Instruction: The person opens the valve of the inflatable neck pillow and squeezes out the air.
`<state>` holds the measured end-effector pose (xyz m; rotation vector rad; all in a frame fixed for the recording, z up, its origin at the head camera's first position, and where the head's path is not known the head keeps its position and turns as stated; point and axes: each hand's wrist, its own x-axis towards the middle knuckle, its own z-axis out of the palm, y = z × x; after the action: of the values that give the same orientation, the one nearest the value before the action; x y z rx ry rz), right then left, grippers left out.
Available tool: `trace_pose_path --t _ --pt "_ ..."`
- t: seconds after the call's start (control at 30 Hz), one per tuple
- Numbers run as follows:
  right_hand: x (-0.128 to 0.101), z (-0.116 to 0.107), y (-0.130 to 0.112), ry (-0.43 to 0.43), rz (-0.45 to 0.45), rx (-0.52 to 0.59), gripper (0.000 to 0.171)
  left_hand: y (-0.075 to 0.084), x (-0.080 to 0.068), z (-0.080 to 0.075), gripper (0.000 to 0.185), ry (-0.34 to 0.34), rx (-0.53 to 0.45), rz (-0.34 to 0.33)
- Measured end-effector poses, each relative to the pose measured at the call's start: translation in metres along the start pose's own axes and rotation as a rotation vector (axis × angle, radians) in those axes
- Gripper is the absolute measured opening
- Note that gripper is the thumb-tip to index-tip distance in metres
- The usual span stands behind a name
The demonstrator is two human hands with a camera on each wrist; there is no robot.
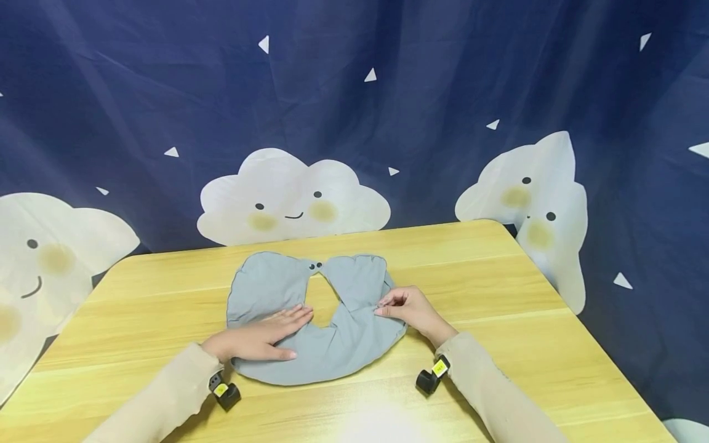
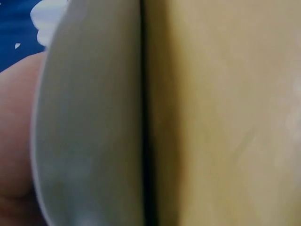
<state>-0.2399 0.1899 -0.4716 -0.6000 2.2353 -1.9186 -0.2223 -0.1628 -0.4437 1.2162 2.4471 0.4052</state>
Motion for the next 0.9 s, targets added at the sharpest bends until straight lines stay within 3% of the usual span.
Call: trace_pose_path --t 0.27,0.47,0.67,0.9 --pt "-0.001 0.0 -0.002 -0.006 0.01 0.01 0.021 0.012 0.002 -0.002 0.078 -0.04 0.077 -0.104" --pt "0.0 0.0 -0.002 -0.007 0.007 0.006 0.027 0.015 0.002 -0.001 0.079 -0.037 0.104 -0.129" --pt "0.0 -0.001 -0.003 -0.004 0.007 -0.012 0.027 0.014 0.002 -0.002 0.079 -0.028 0.066 -0.102" --pt "0.001 0.0 -0.002 -0.002 0.011 -0.015 0.023 0.014 0.006 -0.006 0.08 -0.002 -0.072 -0.115"
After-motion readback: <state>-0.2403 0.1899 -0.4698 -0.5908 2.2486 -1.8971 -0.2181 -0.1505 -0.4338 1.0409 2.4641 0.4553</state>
